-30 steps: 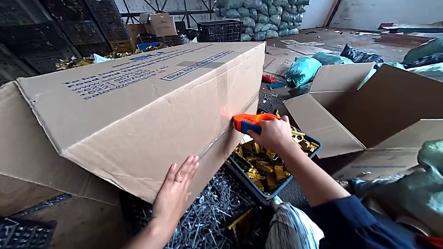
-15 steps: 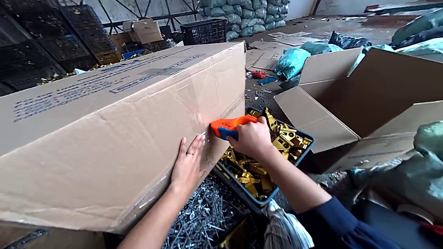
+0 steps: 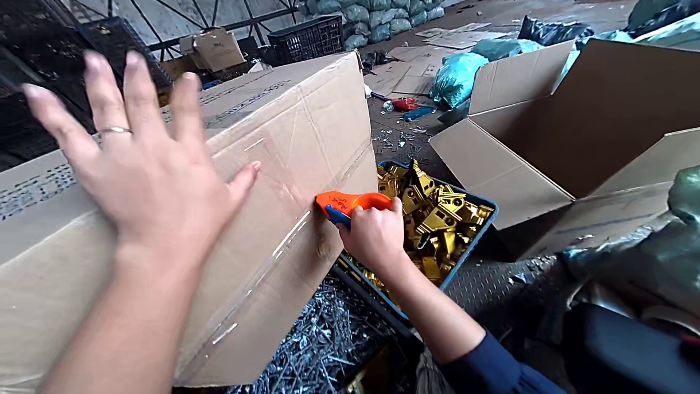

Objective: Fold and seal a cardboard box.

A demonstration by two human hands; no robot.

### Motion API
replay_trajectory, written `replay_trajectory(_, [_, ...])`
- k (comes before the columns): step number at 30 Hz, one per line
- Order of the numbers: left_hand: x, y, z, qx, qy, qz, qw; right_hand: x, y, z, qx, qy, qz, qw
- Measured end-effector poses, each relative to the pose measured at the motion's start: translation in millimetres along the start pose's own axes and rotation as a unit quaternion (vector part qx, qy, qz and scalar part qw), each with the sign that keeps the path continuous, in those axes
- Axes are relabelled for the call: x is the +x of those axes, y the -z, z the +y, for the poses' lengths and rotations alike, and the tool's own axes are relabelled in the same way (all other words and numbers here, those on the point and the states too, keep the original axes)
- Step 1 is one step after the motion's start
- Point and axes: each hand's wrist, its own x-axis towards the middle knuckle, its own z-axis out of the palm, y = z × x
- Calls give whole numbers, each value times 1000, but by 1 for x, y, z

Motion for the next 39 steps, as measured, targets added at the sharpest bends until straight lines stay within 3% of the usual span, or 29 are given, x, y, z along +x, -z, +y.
replay_trajectory(4, [0, 8, -9, 45, 45, -115, 991, -10, -15, -13, 37, -32, 20, 999])
replay_trajectory(7, [-9, 13, -8, 61, 30, -109, 992, -13, -24, -33, 64, -56, 51, 995])
replay_trajectory(15, [-18, 19, -10, 76, 13, -108, 991, 0, -14, -53, 107, -130, 11, 986])
replay_trajectory(20, [-24, 20, -10, 69, 34, -104, 992, 23, 7, -14, 158, -249, -21, 955])
replay_trajectory(23, [-20, 21, -8, 57, 52, -127, 989, 15, 13, 12, 119, -229, -60, 964])
replay_trajectory(26, [-17, 17, -7, 47, 62, -130, 988, -11, -6, 42, 51, -210, -185, 959])
replay_trajectory(30, [-20, 8, -13, 24, 13, -72, 997, -51, -62, 73, -3, -221, -293, 930])
replay_trajectory(33, [-42, 12, -14, -21, -54, -28, 998, -53, -61, 76, -28, -215, -361, 907])
replay_trajectory(36, [-109, 22, -21, -66, -59, 102, 991, -51, -68, 64, 54, -116, -315, 941])
replay_trajectory(39, [-201, -2, -60, -152, 64, 261, 951, -66, -69, 11, 186, 69, -198, 960])
